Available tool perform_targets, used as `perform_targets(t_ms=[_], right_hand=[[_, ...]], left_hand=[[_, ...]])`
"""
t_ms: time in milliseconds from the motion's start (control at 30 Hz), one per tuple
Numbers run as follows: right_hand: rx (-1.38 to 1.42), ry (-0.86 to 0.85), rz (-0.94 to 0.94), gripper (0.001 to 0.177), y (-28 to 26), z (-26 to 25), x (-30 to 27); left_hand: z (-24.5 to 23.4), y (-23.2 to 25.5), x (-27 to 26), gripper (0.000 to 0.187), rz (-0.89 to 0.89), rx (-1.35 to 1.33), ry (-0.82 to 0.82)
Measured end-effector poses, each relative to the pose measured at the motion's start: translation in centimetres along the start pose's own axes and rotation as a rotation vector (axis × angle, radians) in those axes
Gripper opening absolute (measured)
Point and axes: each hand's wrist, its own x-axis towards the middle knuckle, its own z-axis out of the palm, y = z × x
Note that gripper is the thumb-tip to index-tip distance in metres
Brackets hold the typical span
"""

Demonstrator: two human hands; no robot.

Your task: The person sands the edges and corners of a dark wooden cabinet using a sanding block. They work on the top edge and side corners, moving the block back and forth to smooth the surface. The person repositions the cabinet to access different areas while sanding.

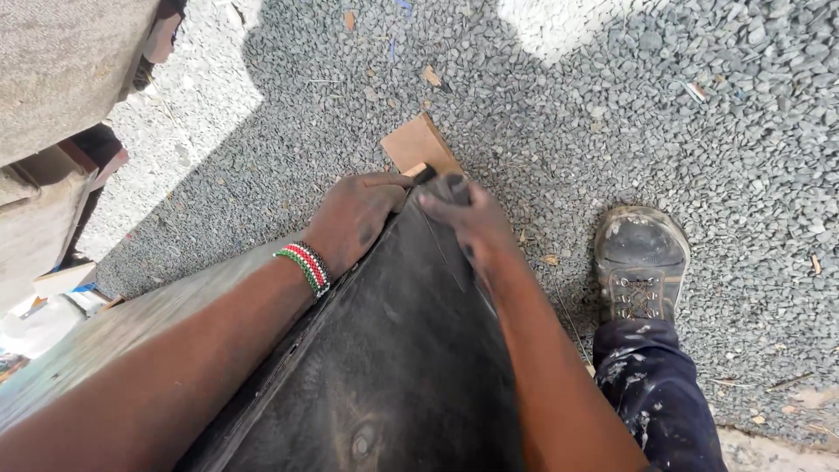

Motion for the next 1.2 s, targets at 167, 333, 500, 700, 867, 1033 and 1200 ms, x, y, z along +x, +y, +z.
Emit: perform_targets(t_ms=[167,333,500,700,867,1033,1200], right_hand=[[0.097,-0.008,-0.068,0.066,0.3,0.3,1.5],[0.060,0.105,-0.167,0.045,0.7,1.7,-1.3],[0.033,0.019,0.049,0.064,-3.6,0.6,-2.6],[0.180,0.048,0.051,0.044,-4.0,2.1,0.2],[0.111,0.039,0.042,0.044,-2.0,-0.1,-0.5],[0.089,0.053,-0.148,0.035,-3.0,2.4,-1.3],[0.045,0.052,-0.083,0.042,-1.5,1.2,-0.9]], left_hand=[[-0.9,-1.6,1.3,0.040,0.187,0.233,-0.067],[-1.6,-3.0,2.8,0.040,0.397,0.475,-0.149],[-2.2,-2.1,1.9,0.038,0.434,0.374,-0.253],[-2.2,-4.8,2.6,0.043,0.487,0.605,-0.212],[-3.0,-2.7,2.2,0.046,0.453,0.424,-0.239],[-2.9,-2.5,1.6,0.046,0.420,0.451,-0.234],[-2.5,-1.7,1.7,0.046,0.412,0.504,-0.218]])
